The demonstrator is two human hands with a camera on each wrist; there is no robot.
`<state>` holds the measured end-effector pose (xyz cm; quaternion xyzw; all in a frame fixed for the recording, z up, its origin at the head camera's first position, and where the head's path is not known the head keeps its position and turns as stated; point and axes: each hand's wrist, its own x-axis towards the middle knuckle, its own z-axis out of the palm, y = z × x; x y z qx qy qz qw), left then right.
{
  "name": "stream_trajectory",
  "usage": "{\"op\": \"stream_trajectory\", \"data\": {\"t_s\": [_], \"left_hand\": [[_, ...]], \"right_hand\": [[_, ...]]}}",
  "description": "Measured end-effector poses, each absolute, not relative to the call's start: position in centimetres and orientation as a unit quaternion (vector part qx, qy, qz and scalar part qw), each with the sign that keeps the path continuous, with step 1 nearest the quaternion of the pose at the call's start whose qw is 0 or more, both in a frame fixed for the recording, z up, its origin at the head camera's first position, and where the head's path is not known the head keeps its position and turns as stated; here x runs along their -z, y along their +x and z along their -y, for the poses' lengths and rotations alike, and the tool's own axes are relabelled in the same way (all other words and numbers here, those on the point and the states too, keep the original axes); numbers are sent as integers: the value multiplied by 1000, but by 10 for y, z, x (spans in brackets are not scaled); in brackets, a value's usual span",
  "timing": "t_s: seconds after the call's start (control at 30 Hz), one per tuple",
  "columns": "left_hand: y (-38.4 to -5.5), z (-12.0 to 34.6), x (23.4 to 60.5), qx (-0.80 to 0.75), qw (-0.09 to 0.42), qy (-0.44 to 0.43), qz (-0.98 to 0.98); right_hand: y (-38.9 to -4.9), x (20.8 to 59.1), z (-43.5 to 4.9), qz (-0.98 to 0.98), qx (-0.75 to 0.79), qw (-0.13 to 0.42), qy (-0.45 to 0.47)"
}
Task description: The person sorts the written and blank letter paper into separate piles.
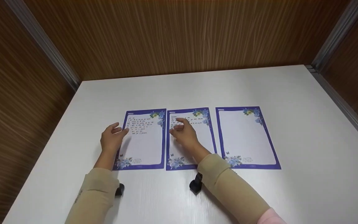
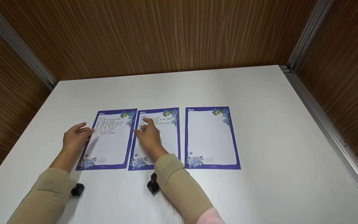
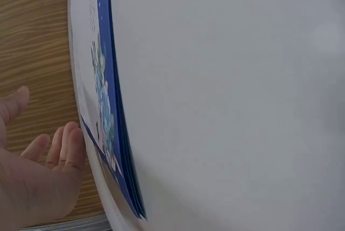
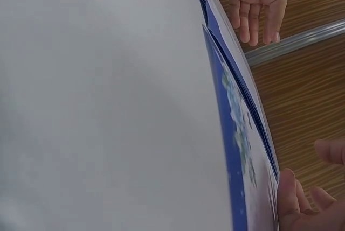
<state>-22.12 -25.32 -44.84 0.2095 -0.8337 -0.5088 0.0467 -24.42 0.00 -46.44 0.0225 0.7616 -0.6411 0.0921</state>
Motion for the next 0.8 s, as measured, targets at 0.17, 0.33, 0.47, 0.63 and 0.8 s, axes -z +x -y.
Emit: {"op": "stream_trajectory", "data": {"t_s": [0.17,0.33,0.47,0.63,0.8], "left_hand": [[-219,262,448,510,43,218,831],[-217,268,449,513,34,224,828],[-216,271,449,520,27,217,826],[-215,273,449,524,1,211,825],[-215,274,450,531,-21,210,821]], "right_hand": [[-242,465,7,-761,639,106,19],[-239,464,12,-770,629,111,5],[-239,464,17,-782,610,125,5],[-238,464,19,-788,599,140,6],[-238,463,19,-797,588,138,-12]]}}
